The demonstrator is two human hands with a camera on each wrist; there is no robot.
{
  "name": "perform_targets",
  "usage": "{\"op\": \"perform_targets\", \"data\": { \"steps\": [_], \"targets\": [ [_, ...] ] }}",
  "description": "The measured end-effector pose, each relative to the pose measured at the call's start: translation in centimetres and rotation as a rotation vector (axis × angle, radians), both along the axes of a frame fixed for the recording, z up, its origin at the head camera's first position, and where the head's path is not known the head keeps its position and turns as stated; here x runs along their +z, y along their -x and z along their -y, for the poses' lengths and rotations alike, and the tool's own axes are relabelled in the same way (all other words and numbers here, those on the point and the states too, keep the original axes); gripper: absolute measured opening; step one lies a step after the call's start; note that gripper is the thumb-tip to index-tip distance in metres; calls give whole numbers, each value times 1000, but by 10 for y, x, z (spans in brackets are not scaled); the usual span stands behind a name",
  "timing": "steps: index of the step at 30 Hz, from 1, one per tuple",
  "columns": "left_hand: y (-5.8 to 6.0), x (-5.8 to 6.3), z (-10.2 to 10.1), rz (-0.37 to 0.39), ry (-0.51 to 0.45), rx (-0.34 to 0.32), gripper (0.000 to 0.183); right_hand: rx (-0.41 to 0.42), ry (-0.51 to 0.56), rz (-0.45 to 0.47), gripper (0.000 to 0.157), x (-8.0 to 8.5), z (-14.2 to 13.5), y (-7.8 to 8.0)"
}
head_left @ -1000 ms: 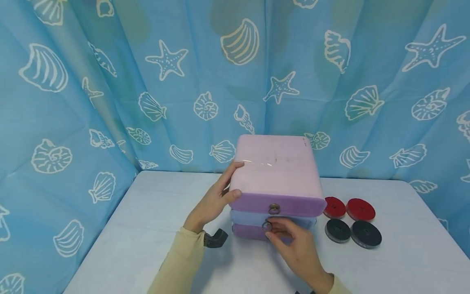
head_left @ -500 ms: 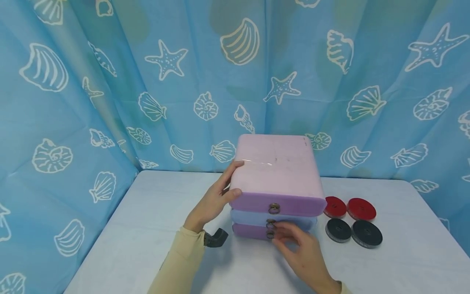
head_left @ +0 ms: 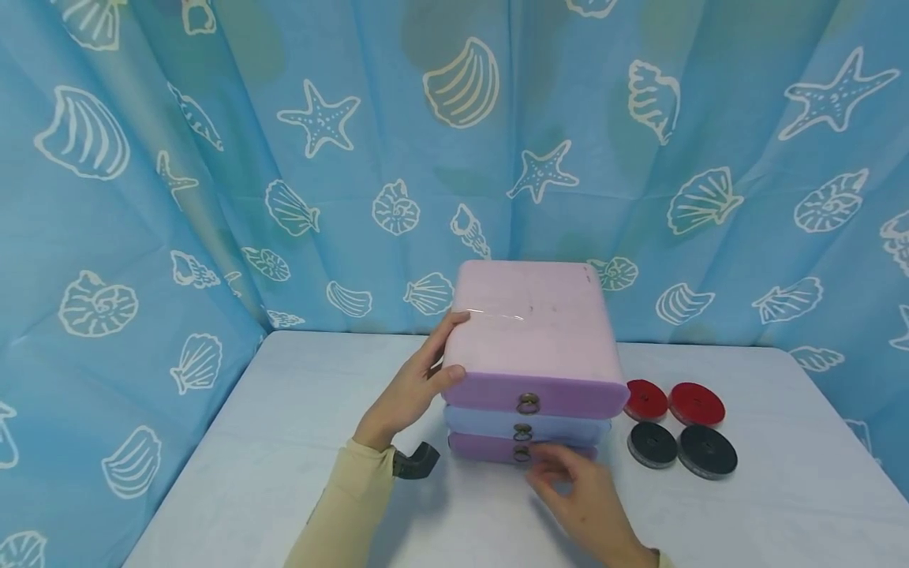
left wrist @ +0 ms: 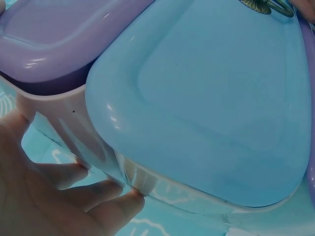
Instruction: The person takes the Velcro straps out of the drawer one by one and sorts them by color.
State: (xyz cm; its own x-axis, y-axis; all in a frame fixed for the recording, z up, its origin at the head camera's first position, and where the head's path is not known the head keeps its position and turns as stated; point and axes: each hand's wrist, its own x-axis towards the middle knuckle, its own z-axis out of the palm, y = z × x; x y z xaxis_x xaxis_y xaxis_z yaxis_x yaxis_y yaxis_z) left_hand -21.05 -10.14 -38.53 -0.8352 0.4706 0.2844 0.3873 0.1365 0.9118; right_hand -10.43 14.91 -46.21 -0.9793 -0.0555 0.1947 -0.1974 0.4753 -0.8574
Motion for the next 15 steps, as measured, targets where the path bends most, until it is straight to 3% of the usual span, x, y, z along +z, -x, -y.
{"op": "perform_targets", "data": {
  "steps": [15],
  "targets": [
    [1, -3, 2, -8, -13, -11, 71, 1, -22, 67, 32, -15, 3, 3]
  ]
}}
